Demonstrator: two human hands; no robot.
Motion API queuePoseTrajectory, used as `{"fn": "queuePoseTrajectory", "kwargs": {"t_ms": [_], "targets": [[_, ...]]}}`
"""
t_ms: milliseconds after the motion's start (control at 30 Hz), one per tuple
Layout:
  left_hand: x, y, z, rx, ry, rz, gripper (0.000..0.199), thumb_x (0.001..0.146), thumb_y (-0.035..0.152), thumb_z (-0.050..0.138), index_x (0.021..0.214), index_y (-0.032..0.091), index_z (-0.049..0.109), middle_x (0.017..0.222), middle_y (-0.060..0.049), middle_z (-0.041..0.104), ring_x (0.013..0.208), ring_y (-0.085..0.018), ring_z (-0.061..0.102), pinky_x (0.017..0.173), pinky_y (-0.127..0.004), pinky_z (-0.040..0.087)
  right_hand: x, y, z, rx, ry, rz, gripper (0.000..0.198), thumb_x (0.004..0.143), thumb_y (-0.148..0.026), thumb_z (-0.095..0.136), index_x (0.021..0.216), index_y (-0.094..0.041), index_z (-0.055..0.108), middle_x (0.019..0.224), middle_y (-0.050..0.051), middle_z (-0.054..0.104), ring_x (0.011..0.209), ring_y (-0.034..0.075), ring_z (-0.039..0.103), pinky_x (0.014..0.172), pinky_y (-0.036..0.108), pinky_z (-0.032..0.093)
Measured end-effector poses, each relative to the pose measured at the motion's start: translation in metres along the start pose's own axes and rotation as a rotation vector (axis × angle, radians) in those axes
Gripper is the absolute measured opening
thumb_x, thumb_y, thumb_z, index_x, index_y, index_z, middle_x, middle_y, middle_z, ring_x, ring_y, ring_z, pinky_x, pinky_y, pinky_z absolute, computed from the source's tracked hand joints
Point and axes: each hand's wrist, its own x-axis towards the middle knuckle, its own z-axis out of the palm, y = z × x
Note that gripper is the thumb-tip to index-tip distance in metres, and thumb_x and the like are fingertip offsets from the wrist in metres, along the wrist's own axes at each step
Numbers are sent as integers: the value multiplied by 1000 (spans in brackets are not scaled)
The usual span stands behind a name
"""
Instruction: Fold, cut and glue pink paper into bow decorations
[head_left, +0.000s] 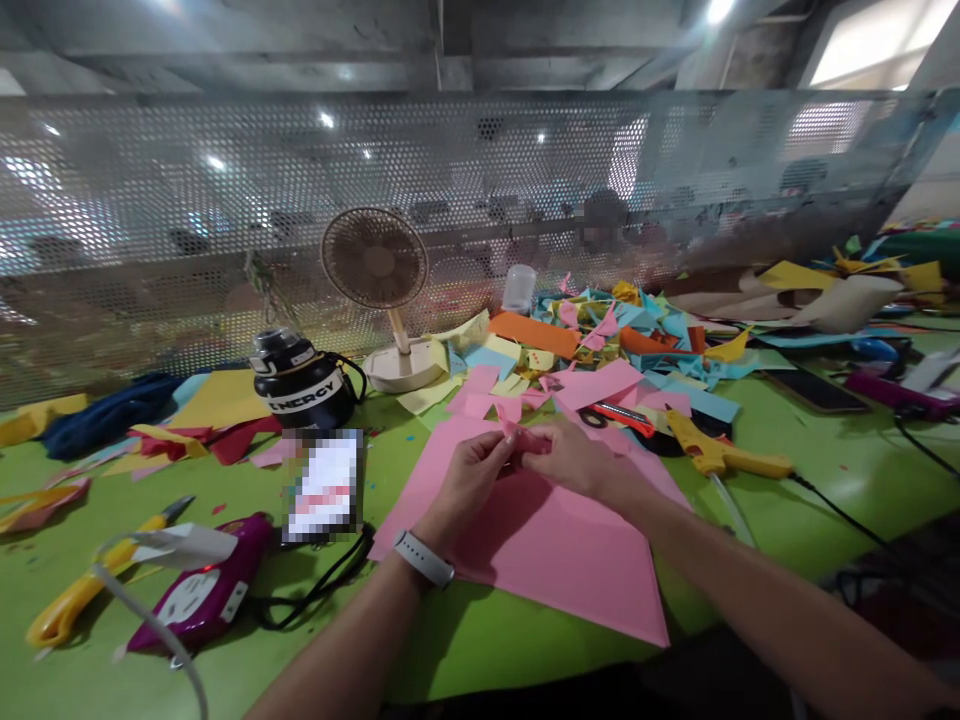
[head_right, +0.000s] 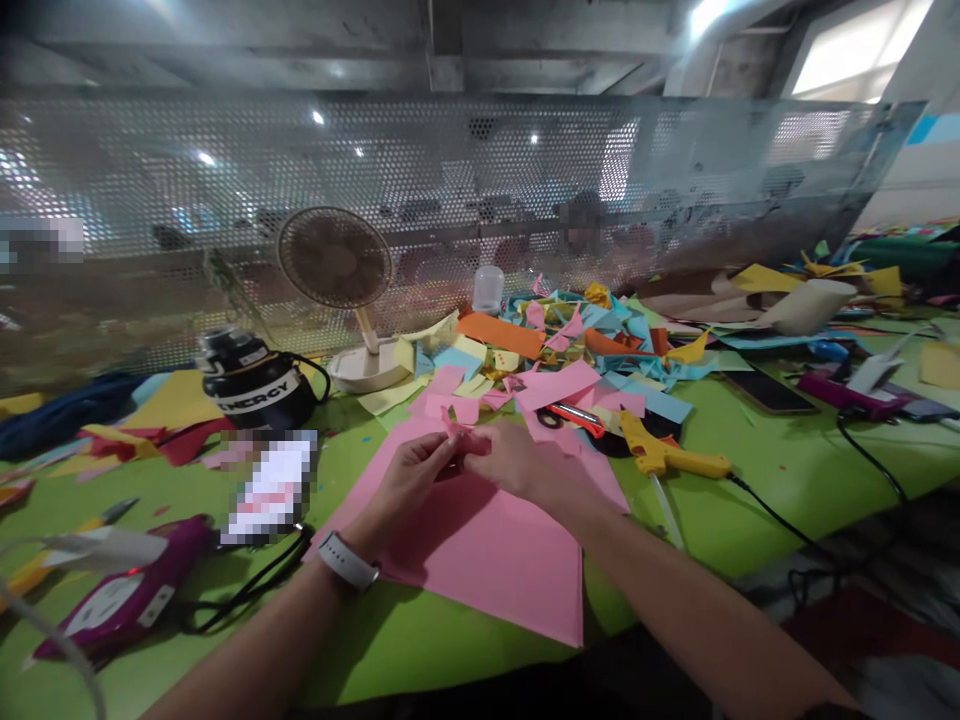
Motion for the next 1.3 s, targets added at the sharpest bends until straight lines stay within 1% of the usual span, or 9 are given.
{"fn": "queuePoseTrajectory", "kwargs": {"t_ms": [200,400,600,700,767,933,1000,1133,1300], "targets": [[-1,1,0,-29,28,4,40,63,54,80,73,15,76,70,-5,69,59,-12,55,63,-25,46,0,2,2,1,34,-50,16,66,-21,57,54,-19,46,56,-4,44,58,12,42,54,25,29],[-1,2,1,-52,27,7,40,59,53,82,71,15,75,66,-4,68,57,-12,53,61,-25,46,-1,1,3,10,39,-49,9,68,-18,59,60,-18,56,60,-3,53,61,12,47,55,23,32],[0,-1,-2,-16,70,35,40,62,53,80,66,14,71,61,-1,63,57,-11,53,60,-24,46,0,-3,1,-35,41,-48,10,72,-21,62,63,-18,59,64,-1,59,64,14,53,59,25,36],[2,-4,-5,-71,138,75,40,64,52,80,69,14,70,65,-1,65,63,-13,58,67,-26,50,2,0,-3,-36,131,2,11,72,-28,68,72,-18,63,73,2,65,70,17,58,64,28,41],[5,-6,-8,-123,193,112,40,64,51,80,68,14,68,67,-1,65,66,-13,60,71,-26,51,5,4,-6,39,218,8,16,72,-30,70,82,-19,64,80,3,68,77,18,62,72,30,44],[9,-10,-11,-243,252,183,37,68,49,79,78,15,69,77,-1,68,76,-14,64,77,-27,52,12,10,-10,422,530,48,40,72,-44,70,102,-20,58,94,5,67,92,20,62,83,34,47],[9,-10,-9,-296,263,199,35,70,48,77,81,16,69,82,-2,69,81,-15,65,83,-29,51,13,9,-8,605,476,94,48,67,-50,74,100,-19,58,95,5,66,88,19,62,80,33,48],[4,-6,1,-324,267,207,31,71,46,78,78,17,69,85,-2,71,82,-15,66,86,-29,50,11,6,0,806,184,86,44,60,-50,81,84,-17,64,81,2,67,79,17,61,77,32,47],[1,-4,8,-362,251,178,32,66,46,81,77,18,70,83,-1,73,80,-15,67,84,-29,50,12,13,6,936,181,102,39,58,-46,84,78,-18,66,76,0,68,75,16,61,78,32,48]]}}
